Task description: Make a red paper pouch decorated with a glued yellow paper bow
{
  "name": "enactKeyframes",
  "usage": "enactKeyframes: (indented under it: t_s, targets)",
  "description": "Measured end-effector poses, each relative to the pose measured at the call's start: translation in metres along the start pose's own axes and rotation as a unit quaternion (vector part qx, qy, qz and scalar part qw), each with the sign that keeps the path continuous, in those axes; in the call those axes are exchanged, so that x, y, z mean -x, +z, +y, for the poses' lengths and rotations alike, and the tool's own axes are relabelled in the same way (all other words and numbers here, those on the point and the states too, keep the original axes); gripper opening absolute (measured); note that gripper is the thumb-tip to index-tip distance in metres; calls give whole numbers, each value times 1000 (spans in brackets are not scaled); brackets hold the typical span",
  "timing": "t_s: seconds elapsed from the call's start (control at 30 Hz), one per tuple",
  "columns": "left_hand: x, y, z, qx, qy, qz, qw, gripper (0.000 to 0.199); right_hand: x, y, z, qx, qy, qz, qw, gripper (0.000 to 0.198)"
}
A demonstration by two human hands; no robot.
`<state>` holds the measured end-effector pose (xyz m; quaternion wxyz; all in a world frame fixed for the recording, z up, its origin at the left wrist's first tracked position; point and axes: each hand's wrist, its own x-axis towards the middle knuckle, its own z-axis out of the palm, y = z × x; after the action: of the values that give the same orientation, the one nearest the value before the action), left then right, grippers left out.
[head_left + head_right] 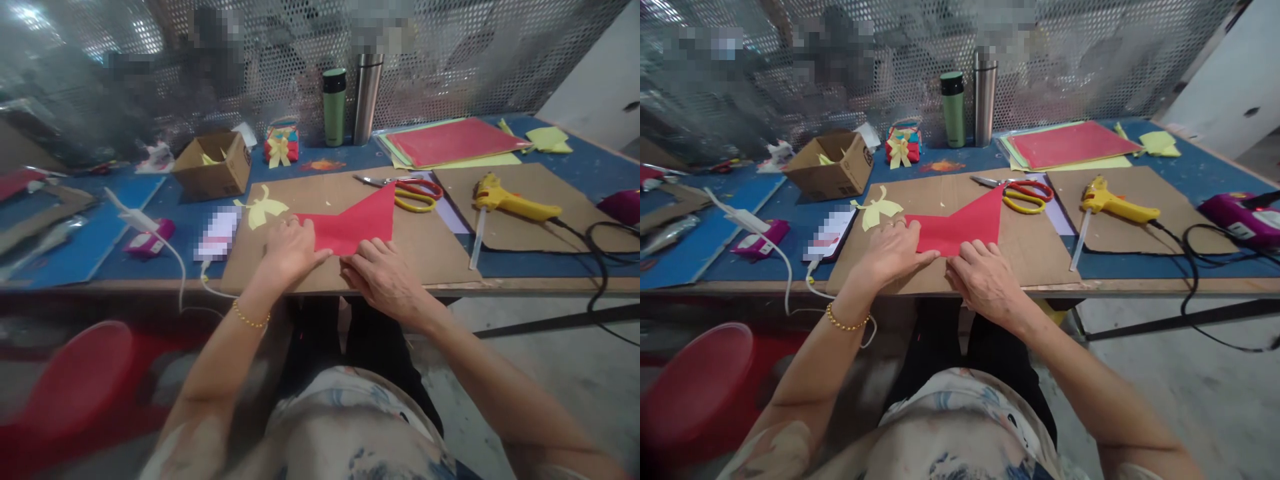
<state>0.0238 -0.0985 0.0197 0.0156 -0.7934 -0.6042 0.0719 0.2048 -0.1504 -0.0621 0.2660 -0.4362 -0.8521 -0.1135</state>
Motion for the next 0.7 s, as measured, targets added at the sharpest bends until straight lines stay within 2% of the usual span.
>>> enactKeyframes:
  t_s: [0.3, 0.57, 0.7]
  targets:
    - [-9, 9, -27, 19, 40, 7, 999, 57, 0, -1, 0, 7, -2, -7, 1000, 32]
    - [-11, 9, -51, 68, 27, 3, 997, 62, 0, 0, -1, 3, 6, -4, 1000, 30]
    - [-10, 9, -59, 70, 17, 7, 997, 52, 0, 1, -1, 5, 0, 6, 1000, 31]
